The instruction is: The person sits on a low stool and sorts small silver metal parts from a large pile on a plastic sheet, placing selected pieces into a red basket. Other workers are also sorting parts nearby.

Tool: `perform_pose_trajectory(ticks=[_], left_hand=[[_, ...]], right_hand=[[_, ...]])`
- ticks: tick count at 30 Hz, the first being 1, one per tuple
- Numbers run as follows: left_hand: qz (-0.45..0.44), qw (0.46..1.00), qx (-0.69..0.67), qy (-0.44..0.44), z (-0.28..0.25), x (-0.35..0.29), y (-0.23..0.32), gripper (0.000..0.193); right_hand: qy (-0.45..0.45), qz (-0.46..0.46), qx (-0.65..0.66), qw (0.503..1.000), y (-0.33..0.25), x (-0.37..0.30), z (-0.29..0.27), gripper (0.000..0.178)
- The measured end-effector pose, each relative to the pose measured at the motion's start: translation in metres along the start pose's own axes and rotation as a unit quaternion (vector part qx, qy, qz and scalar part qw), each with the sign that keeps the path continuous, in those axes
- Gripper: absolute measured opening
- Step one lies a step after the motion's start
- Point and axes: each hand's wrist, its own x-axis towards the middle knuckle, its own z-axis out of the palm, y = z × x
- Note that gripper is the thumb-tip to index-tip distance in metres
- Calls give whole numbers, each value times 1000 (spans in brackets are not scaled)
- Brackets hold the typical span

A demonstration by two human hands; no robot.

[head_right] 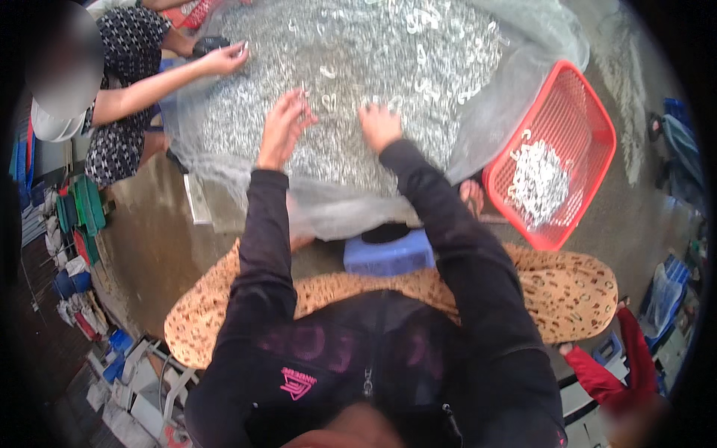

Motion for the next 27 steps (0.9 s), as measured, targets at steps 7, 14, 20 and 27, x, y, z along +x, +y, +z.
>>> perform_pose_trajectory(ticks=[7, 14, 20, 27], left_hand=[[-91, 995, -15, 27, -31, 24, -37, 22], [-96, 771, 608, 162, -22, 60, -87, 58], [67, 737, 672, -10, 70, 25, -146, 28], [-50, 796, 578, -172, 63, 23, -61, 25]], right_hand=[[-87, -80, 51, 992, 32, -34, 27, 26], [90, 63, 182, 977, 127, 9, 2, 54], [-65, 35, 164, 984, 71, -3, -3, 34], [-167, -56, 371, 912, 99, -24, -60, 53]])
